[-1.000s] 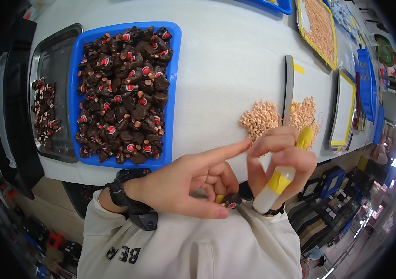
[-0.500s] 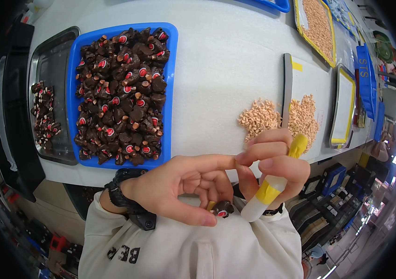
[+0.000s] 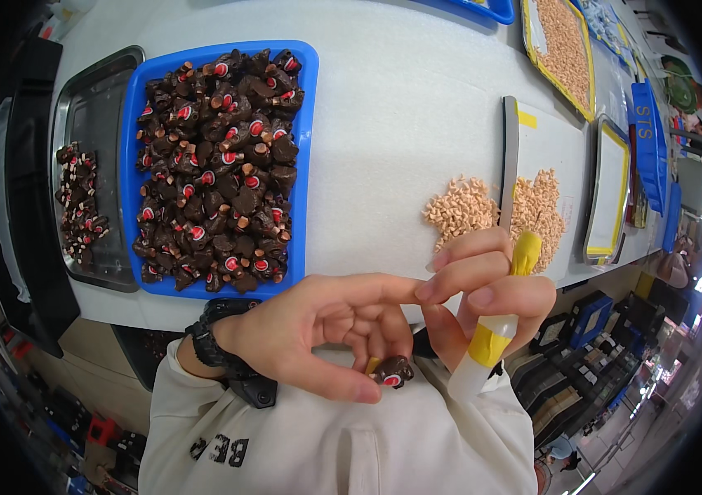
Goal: Assembling and decorating small chocolate figurines at a factory workstation using an applicator tool.
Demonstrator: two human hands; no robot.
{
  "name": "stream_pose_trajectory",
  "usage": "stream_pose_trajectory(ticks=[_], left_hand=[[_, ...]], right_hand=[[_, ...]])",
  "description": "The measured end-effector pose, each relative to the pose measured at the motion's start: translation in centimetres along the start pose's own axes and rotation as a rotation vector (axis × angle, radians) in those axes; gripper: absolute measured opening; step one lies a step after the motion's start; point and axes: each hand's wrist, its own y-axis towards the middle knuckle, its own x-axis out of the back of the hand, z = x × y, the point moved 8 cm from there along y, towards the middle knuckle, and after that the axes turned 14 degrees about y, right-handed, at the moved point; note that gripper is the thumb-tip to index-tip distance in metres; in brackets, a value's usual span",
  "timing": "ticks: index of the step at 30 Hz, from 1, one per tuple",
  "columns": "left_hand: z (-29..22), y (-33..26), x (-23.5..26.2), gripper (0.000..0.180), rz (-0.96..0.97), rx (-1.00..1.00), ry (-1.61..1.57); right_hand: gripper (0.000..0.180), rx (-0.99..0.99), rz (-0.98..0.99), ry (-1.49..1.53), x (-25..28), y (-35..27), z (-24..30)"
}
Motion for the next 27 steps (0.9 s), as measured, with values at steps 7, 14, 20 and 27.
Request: stream_pose_trajectory(ticks=[7, 14, 20, 27], left_hand=[[-0.5, -0.1, 0.2, 0.078, 0.001, -0.046, -0.014], [-0.3, -0.1, 0.1, 0.078, -0.013, -0.013, -0.005], [-0.8, -0.1, 0.3, 0.076, -0.041, -0.098, -0.028], [-2.0, -0.7, 2.8, 0.041, -0.419, -0.404, 0.104]], right_hand=[[0.046, 0.069, -0.083, -0.126, 0.6, -0.3, 0.6], [0.04, 0.046, -0.009, -0.123, 0.3, -0.5, 0.4], [0.039, 0.088, 0.038, -0.324, -0.1, -0.3, 1.1], [0.034, 0.214, -0.111, -0.242, -0.3, -0.9, 2.3]])
